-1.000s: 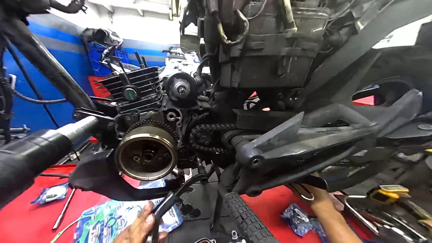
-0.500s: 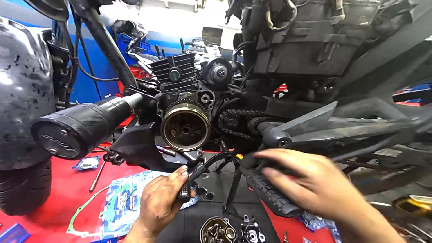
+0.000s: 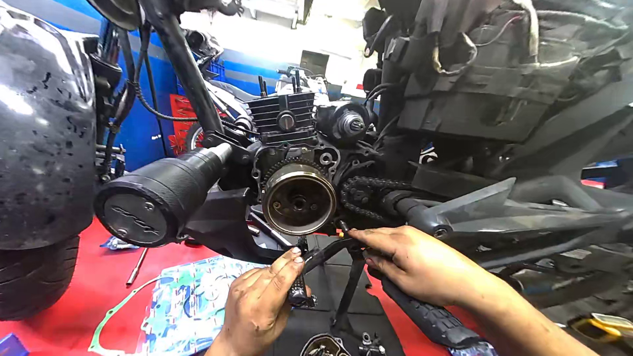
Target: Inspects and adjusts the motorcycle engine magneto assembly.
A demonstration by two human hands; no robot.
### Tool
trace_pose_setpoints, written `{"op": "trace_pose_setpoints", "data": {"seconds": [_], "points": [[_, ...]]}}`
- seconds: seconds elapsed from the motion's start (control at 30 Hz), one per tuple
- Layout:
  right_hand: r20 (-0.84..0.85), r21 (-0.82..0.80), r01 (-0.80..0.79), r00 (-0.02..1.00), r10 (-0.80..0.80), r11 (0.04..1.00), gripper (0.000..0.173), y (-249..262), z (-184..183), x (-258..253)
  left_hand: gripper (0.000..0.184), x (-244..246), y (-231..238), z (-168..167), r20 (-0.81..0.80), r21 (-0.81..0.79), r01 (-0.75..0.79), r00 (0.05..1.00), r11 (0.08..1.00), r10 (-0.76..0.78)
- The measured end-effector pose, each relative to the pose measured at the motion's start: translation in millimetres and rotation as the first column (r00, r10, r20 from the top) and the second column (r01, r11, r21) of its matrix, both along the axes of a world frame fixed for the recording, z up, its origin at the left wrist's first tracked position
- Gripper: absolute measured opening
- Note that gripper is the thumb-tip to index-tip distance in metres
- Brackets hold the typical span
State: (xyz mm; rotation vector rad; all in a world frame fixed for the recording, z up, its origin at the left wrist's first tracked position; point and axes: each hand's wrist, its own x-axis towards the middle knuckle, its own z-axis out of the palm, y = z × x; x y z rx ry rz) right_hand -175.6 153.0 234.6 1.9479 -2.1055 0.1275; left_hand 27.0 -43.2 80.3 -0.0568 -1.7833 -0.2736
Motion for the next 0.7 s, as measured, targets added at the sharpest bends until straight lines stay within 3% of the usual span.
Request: {"op": "trace_pose_setpoints", "data": {"seconds": [0.23, 0.33, 0.43, 0.5, 0.57, 0.7], "points": [[-0.110, -0.033, -0.053, 0.993, 0.049, 0.998, 0.046, 0.9, -7.7, 1.1, 0.039, 7.4, -2.1, -24.4, 0.044, -0.047, -0.002, 0.999, 0.999, 0.004], [-0.076, -0.104, -0.021, 0.997, 0.013, 0.994, 0.048, -4.9, 2.8, 11.1, 0.063, 20.0, -12.3, -21.6, 0.023, 0.124, 0.242, 0.969, 0.962, -0.246], [0.131, -0.206, 0.010, 0.991, 0.018, 0.978, 0.053, -21.6, 26.6, 28.5, 0.083, 31.7, -12.6, 10.3, -0.148, 0.493, 0.504, 0.852, 0.709, -0.502], [0.317, -0.222, 0.074, 0.948, 0.001, 0.972, 0.054, -38.2, 43.7, 40.5, 0.088, 33.9, -4.3, 43.1, -0.155, 0.693, 0.459, 0.848, 0.556, -0.507], [0.419, -0.203, 0.135, 0.907, -0.039, 0.970, 0.060, -55.2, 56.7, 47.4, 0.091, 27.9, 0.8, 70.1, -0.029, 0.793, 0.323, 0.866, 0.516, -0.499], [0.260, -0.194, 0.149, 0.961, -0.095, 0.970, 0.068, -78.8, 65.8, 48.0, 0.060, -1.1, -6.2, 83.0, -0.157, 0.849, 0.390, 0.832, 0.358, -0.532]]}}
